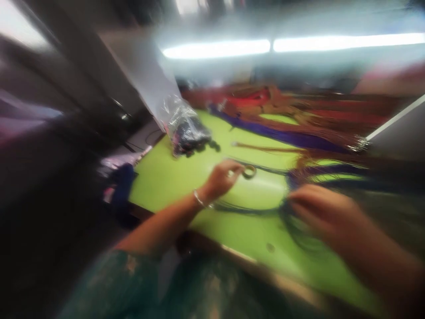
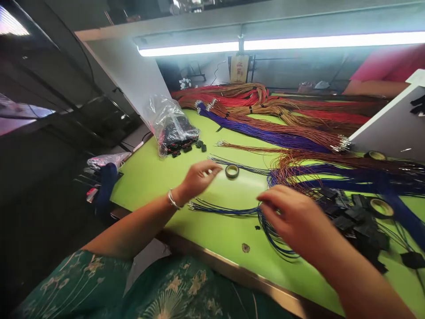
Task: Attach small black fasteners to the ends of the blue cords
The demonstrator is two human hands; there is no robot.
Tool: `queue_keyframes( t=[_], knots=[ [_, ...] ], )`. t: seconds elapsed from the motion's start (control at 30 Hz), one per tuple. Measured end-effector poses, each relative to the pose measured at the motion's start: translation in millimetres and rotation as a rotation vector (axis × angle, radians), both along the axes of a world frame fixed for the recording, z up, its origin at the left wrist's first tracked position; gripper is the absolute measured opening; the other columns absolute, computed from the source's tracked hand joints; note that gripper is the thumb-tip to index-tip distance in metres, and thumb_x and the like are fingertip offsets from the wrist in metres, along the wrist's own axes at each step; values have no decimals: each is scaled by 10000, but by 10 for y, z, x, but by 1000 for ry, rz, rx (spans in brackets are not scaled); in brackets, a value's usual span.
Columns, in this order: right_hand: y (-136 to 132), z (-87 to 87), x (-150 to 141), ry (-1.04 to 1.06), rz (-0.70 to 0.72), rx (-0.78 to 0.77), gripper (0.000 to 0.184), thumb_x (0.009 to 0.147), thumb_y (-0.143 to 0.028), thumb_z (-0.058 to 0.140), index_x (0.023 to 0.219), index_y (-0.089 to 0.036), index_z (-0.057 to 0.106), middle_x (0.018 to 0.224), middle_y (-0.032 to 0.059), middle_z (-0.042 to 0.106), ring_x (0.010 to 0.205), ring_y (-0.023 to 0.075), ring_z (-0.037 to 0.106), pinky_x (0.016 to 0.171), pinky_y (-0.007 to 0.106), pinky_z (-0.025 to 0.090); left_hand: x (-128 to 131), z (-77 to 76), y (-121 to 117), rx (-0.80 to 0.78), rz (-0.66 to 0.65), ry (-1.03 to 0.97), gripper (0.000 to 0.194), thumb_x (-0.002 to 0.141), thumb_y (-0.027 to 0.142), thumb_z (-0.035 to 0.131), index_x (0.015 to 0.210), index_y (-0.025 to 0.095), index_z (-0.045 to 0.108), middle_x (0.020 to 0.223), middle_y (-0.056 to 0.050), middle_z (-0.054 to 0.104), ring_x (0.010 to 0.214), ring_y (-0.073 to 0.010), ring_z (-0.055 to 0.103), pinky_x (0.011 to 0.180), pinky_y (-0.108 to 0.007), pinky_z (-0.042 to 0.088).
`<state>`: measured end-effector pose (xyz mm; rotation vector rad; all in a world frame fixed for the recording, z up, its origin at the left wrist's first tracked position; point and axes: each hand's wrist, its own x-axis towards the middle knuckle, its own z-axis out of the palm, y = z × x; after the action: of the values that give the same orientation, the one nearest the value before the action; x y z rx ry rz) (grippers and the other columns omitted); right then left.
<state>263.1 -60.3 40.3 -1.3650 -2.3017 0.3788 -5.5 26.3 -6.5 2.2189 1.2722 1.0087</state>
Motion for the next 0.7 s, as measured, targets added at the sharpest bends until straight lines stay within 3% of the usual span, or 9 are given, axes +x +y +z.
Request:
queue_keyframes(
  t=[0.07, 0.17, 0.23, 0.33, 0.43, 0.53, 0.63, 0.7],
  knots=[
    [105, -113, -545, -81, 50, -174, 195, 816, -278, 496, 925, -227, 650, 883, 61, 639, 782, 176, 600, 692, 283, 439, -519, 12, 281, -55, 324, 112, 258, 863, 286, 453, 916, 157, 670, 952, -78, 680, 878, -169, 595, 835, -282, 441],
    [258, -337, -1166, -215, 33, -289, 211, 786, -252, 496, 937, -190, 630, 936, 80, 621, 811, 190, 594, 675, 278, 408, -1033, 24, 653, -51, 481, 159, 283, 829, 186, 438, 998, 84, 641, 982, -140, 667, 926, -217, 591, 852, -323, 430],
    [301, -452, -1388, -291, 23, -328, 187, 785, -241, 479, 898, -180, 614, 917, 85, 613, 757, 180, 585, 621, 267, 382, -1160, -5, 813, -38, 522, 184, 307, 823, 162, 419, 1039, 80, 621, 1007, -154, 655, 964, -236, 576, 869, -350, 420],
    [295, -514, -1487, -327, -14, -382, 193, 823, -206, 401, 831, -180, 592, 844, 81, 610, 693, 161, 563, 588, 257, 353, -1113, -117, 932, -34, 449, 242, 269, 835, 165, 407, 946, 141, 650, 994, -121, 663, 974, -217, 570, 885, -329, 416],
    [295, -496, -1452, -283, 20, -406, 190, 837, -206, 393, 807, -179, 578, 799, 68, 601, 664, 147, 534, 590, 247, 340, -1021, -240, 981, -13, 412, 299, 251, 826, 151, 421, 945, 127, 641, 1039, -147, 644, 1025, -232, 544, 924, -350, 392],
    [323, -516, -1413, -240, 82, -385, 166, 833, -209, 409, 786, -179, 565, 776, 52, 586, 643, 132, 501, 580, 239, 319, -1074, -274, 1036, 29, 462, 332, 314, 837, 169, 419, 1092, 77, 576, 1227, -207, 541, 1181, -282, 431, 1006, -417, 308],
    [342, -603, -1408, -248, 76, -324, 160, 835, -221, 409, 781, -187, 556, 755, 42, 568, 626, 129, 480, 553, 246, 286, -1218, -219, 1153, 67, 553, 375, 463, 851, 238, 426, 1264, 28, 441, 1411, -249, 340, 1322, -338, 224, 1049, -478, 209],
    [344, -662, -1410, -263, 77, -292, 158, 838, -233, 408, 780, -194, 549, 741, 36, 559, 611, 127, 474, 537, 253, 267, -1281, -186, 1262, 100, 647, 486, 533, 868, 339, 418, 1336, 87, 384, 1454, -207, 291, 1344, -351, 165, 1047, -512, 167]
  ],
)
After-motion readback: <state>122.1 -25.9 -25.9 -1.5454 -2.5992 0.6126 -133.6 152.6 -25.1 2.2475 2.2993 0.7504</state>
